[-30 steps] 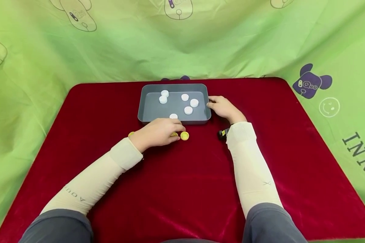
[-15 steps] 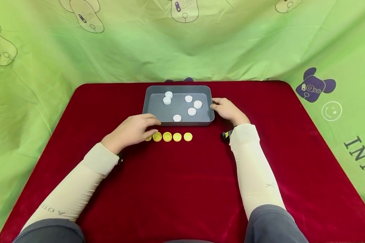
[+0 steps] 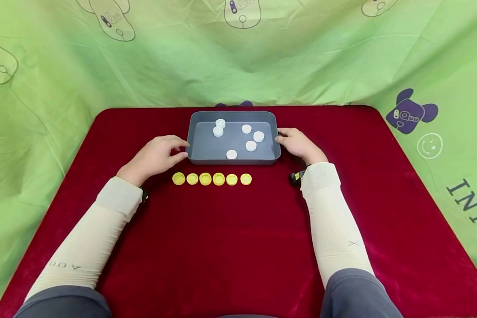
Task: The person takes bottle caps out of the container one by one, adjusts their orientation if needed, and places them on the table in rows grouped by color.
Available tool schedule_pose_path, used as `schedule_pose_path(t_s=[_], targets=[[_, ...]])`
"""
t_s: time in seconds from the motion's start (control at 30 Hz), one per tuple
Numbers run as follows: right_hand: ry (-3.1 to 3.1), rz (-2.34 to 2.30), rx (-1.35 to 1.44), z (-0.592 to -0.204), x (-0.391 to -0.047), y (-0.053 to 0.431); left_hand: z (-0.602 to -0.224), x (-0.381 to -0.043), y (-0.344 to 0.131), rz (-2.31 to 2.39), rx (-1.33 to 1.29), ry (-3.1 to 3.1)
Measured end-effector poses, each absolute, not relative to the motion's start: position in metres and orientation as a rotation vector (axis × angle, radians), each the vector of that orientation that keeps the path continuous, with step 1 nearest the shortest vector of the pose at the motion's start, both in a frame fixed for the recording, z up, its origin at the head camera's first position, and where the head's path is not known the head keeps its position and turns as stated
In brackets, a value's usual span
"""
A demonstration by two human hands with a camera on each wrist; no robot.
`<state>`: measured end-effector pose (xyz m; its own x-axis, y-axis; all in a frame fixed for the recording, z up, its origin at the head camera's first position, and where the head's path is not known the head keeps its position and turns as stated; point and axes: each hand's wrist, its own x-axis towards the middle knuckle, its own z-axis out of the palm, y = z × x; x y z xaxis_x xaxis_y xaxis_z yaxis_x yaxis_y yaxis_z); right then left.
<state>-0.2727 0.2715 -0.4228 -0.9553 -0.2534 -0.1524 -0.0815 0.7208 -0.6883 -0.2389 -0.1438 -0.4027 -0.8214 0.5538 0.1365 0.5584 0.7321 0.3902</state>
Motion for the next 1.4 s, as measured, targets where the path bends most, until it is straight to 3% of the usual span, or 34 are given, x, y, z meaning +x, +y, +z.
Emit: schedule_pose_path(t_s=[0.37,0.73,1.4], targets=[[2.689,-1.059,-0.252,-0.423,-0.27,0.271,-0.421,-0.277,-0.155,-0.816,-0.829,-2.995],[2.681,-1.079,-0.235,-0.43,-0.274,0.272,-0.428,-0.295,-0.154,-0.939,-0.732,-3.125],[2.612,-1.164,-0.157,-0.429,-0.273,0.27,-0.429,-0.292,-0.157,-1.151,-0.695,-3.202]])
